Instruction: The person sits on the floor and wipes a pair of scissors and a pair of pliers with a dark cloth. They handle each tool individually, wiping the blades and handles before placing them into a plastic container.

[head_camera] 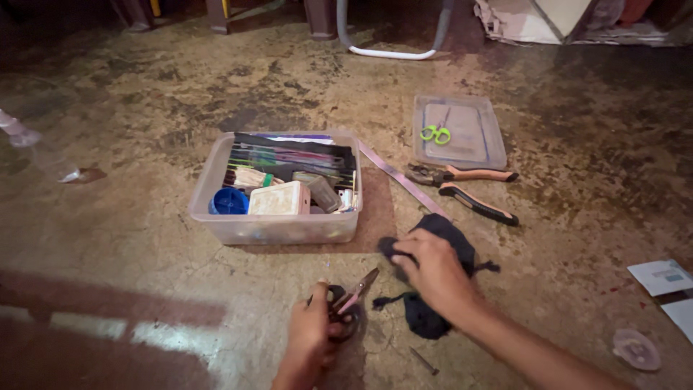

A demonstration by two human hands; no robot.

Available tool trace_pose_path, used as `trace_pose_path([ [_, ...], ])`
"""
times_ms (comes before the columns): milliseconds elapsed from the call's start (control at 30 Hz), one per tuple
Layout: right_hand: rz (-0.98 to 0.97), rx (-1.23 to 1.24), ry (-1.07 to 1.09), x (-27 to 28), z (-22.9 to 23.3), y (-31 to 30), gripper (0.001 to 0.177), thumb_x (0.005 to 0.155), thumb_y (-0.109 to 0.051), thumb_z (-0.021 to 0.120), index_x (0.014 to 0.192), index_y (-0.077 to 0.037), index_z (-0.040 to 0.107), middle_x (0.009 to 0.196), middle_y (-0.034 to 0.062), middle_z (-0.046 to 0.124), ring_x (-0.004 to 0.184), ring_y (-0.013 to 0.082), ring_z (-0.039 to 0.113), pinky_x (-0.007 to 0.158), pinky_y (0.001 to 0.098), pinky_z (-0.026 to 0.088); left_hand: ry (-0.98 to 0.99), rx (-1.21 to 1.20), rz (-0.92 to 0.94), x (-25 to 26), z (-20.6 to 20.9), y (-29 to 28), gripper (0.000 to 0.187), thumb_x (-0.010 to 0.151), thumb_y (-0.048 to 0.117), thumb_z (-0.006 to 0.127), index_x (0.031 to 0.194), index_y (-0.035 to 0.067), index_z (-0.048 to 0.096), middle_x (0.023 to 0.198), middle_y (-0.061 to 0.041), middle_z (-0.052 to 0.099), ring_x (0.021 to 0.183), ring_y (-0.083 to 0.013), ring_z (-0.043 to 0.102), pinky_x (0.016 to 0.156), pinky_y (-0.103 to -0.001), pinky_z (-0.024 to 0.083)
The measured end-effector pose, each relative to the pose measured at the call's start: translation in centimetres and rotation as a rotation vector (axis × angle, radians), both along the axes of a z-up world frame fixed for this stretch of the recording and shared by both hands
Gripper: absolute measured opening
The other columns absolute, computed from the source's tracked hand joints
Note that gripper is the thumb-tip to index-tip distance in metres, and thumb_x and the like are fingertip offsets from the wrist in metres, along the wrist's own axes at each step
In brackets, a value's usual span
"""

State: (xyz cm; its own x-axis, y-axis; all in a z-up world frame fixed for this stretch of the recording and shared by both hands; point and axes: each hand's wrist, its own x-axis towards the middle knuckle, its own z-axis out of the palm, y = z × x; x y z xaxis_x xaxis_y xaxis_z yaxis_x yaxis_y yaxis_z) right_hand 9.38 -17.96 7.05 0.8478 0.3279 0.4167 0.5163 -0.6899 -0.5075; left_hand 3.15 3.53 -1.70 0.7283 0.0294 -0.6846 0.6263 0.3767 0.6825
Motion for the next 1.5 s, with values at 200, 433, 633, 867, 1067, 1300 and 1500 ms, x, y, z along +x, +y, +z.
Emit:
trace_pose_path([
  [200, 0.396, 0.064, -0.127, -5.1, -1.3, 3.9, 0.025, 0.077, 0.001, 0.071, 0.101, -0.003, 0.072, 0.108, 0.0168, 0.069, 0.098, 0.0358, 0.07, 0.085, 0.0398, 0.057, -0.071, 0.112, 0.146, 0.2, -0.1, -0.4, 0.061, 0.095, 0.061, 0.053, 0.066, 0.007, 0.054, 0.047, -0.003, 0.043, 0.033, -0.0171, 0.033, 0.032, -0.036, 0.019],
  [433, 0.137, -0.049, -0.085, -1.3, -1.2, 1.4, 0.015, 0.079, -0.004, 0.073, 0.094, -0.002, 0.075, 0.098, 0.0175, 0.068, 0.092, 0.0371, 0.068, 0.081, 0.0439, 0.054, 0.033, 0.106, -0.005, -1.1, 2.7, -0.3, 0.066, 0.095, 0.064, 0.044, 0.069, 0.007, 0.064, 0.046, 0.0, 0.038, 0.034, -0.0147, 0.025, 0.035, -0.034, 0.018],
  [633, 0.214, 0.031, -0.004, -3.3, 0.5, 2.6, 0.015, 0.082, -0.005, 0.073, 0.096, -0.001, 0.074, 0.101, 0.0165, 0.069, 0.095, 0.0366, 0.069, 0.08, 0.043, 0.054, 0.06, 0.142, 0.037, -1.2, 4.6, -0.5, 0.063, 0.095, 0.065, 0.043, 0.069, 0.009, 0.057, 0.047, -0.001, 0.039, 0.034, -0.0156, 0.027, 0.035, -0.034, 0.019],
  [867, 0.234, -0.105, -0.117, -3.6, -1.5, 3.1, 0.018, 0.081, -0.003, 0.066, 0.097, -0.002, 0.074, 0.103, 0.0179, 0.069, 0.097, 0.0367, 0.068, 0.086, 0.0428, 0.055, 0.08, 0.127, 0.01, -1.1, 4.6, -0.8, 0.066, 0.096, 0.066, 0.041, 0.072, 0.008, 0.061, 0.047, 0.001, 0.037, 0.034, -0.014, 0.024, 0.035, -0.033, 0.017],
  [1067, 0.153, -0.127, -0.035, -0.3, -0.6, 1.3, 0.019, 0.08, -0.004, 0.067, 0.096, -0.003, 0.078, 0.099, 0.0177, 0.068, 0.092, 0.0365, 0.068, 0.083, 0.0438, 0.055, 0.066, 0.129, -0.008, -1.4, 5.1, -0.7, 0.066, 0.097, 0.067, 0.04, 0.075, 0.009, 0.063, 0.048, 0.002, 0.036, 0.036, -0.012, 0.023, 0.036, -0.032, 0.017],
  [1300, 0.311, -0.029, -0.092, -4.8, -2.2, 3.1, 0.014, 0.081, -0.005, 0.07, 0.093, -0.001, 0.075, 0.099, 0.0181, 0.067, 0.096, 0.0369, 0.067, 0.084, 0.0437, 0.054, 0.002, 0.071, 0.026, -1.3, 3.4, -0.2, 0.066, 0.099, 0.066, 0.039, 0.081, 0.006, 0.061, 0.05, 0.001, 0.037, 0.036, -0.0143, 0.029, 0.035, -0.033, 0.02],
  [1500, 0.131, -0.124, -0.06, -1.0, -1.1, 1.1, 0.017, 0.081, -0.002, 0.068, 0.096, -0.001, 0.076, 0.098, 0.0184, 0.067, 0.093, 0.0366, 0.067, 0.082, 0.0439, 0.055, 0.054, 0.154, -0.006, -0.8, 2.1, -0.4, 0.065, 0.099, 0.059, 0.034, 0.093, 0.006, 0.07, 0.052, -0.006, 0.05, 0.035, -0.0181, 0.032, 0.035, -0.037, 0.038],
])
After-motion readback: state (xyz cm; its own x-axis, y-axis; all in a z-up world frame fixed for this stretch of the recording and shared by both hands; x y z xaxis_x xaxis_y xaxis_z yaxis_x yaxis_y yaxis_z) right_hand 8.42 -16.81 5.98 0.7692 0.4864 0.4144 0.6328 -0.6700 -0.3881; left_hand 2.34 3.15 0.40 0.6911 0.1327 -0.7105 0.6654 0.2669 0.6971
